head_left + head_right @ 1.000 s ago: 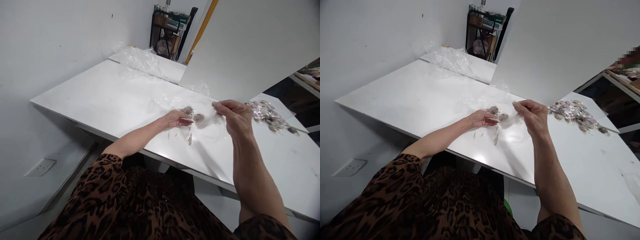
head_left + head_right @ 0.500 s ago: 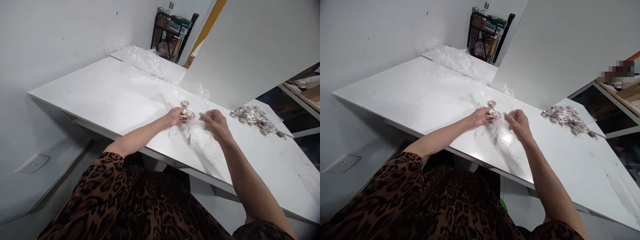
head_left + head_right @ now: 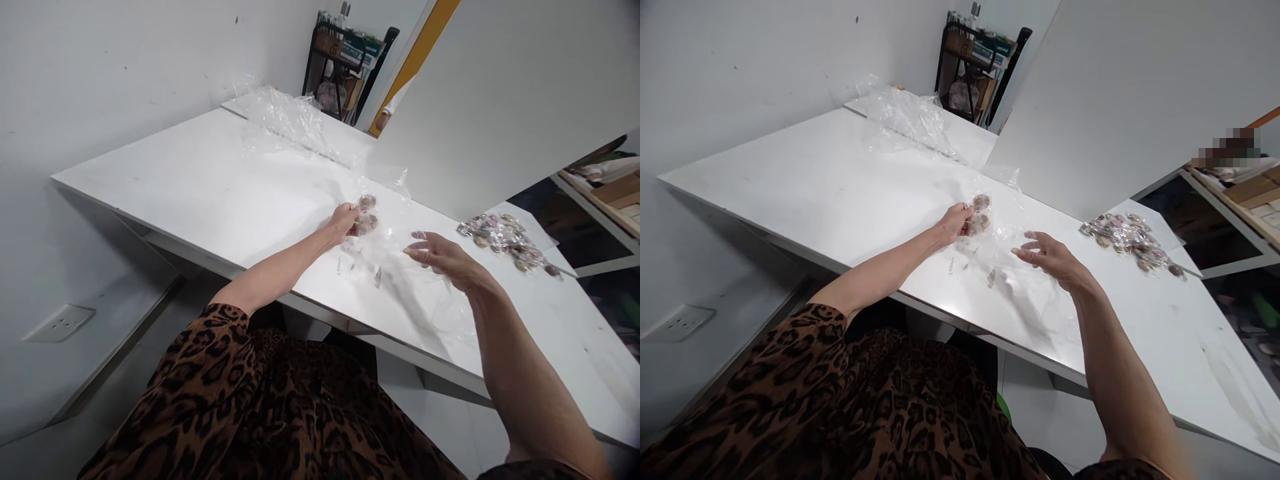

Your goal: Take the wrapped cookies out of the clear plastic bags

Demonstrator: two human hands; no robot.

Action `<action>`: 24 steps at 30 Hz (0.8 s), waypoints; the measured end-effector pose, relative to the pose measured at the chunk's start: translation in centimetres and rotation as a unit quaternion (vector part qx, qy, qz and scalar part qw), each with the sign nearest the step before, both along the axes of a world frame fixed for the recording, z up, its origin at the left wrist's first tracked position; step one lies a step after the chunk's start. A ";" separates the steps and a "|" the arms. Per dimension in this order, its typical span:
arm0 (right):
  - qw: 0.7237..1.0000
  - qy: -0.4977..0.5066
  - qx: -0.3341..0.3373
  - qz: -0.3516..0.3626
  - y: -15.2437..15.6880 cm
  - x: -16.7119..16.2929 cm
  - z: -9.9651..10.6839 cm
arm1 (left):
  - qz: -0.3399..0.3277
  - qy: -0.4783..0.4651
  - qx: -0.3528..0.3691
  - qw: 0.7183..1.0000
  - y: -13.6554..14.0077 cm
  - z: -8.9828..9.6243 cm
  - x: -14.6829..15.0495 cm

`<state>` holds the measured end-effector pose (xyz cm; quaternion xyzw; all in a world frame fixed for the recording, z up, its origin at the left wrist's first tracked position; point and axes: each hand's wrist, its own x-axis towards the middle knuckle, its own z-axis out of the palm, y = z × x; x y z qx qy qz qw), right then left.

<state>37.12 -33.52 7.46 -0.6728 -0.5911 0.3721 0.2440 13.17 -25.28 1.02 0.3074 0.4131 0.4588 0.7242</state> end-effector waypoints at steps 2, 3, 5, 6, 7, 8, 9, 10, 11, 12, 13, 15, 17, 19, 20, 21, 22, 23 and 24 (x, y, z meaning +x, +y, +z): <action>0.998 0.067 -0.014 0.006 -0.1 -0.6 0.1 | -0.024 -0.007 0.023 0.999 -0.6 0.0 0.1; 0.996 0.090 -0.017 -0.001 -0.1 -1.1 -0.1 | -0.035 -0.019 0.033 0.999 -0.8 0.1 0.1; 0.994 0.108 -0.014 -0.021 0.2 -2.1 -0.9 | -0.050 -0.057 0.047 0.996 -1.2 0.1 0.2; 0.994 0.107 -0.007 -0.027 0.5 -2.5 -1.2 | -0.055 -0.078 0.049 0.994 -1.2 0.1 0.2; 0.994 0.106 0.002 -0.027 0.7 -2.8 -1.5 | -0.059 -0.101 0.049 0.992 -1.2 0.1 0.3; 0.994 0.109 0.016 -0.023 1.0 -3.1 -1.6 | -0.061 -0.122 0.044 0.990 -1.1 0.1 0.3; 0.992 0.117 0.036 -0.019 1.2 -3.3 -1.5 | -0.061 -0.139 0.035 0.988 -0.9 0.0 0.3; 0.989 0.130 0.067 -0.018 1.4 -3.3 -1.2 | -0.058 -0.147 0.021 0.987 -0.7 -0.1 0.3; 0.984 0.143 0.105 -0.019 1.6 -3.4 -0.7 | -0.055 -0.145 0.004 0.988 -0.5 -0.2 0.2; 0.977 0.153 0.145 -0.021 1.7 -3.3 -0.1 | -0.055 -0.135 -0.016 0.989 -0.4 -0.4 0.2; 0.971 0.156 0.182 -0.020 1.9 -3.3 0.7 | -0.058 -0.120 -0.034 0.990 -0.3 -0.5 0.2; 0.961 0.144 0.235 -0.007 2.1 -3.3 2.3 | -0.073 -0.093 -0.055 0.991 -0.3 -0.6 0.1; 0.957 0.115 0.265 0.018 2.1 -3.5 3.8 | -0.101 -0.084 -0.047 0.990 -0.6 -0.7 0.0; 0.954 0.069 0.290 0.045 1.9 -3.8 4.9 | -0.136 -0.078 -0.014 0.987 -1.1 -0.7 -0.1; 0.953 0.040 0.293 0.061 1.7 -4.1 5.3 | -0.159 -0.073 0.006 0.985 -1.3 -0.7 -0.1; 0.954 0.009 0.289 0.079 1.5 -4.3 5.6 | -0.182 -0.064 0.023 0.981 -1.5 -0.6 -0.1; 0.955 -0.021 0.278 0.097 1.3 -4.5 5.9 | -0.201 -0.053 0.037 0.977 -1.7 -0.6 -0.1; 0.957 -0.047 0.263 0.112 1.1 -4.7 6.1 | -0.219 -0.040 0.044 0.974 -1.9 -0.5 0.0; 0.959 -0.063 0.249 0.122 0.9 -4.8 6.4 | -0.233 -0.028 0.043 0.971 -2.0 -0.5 0.0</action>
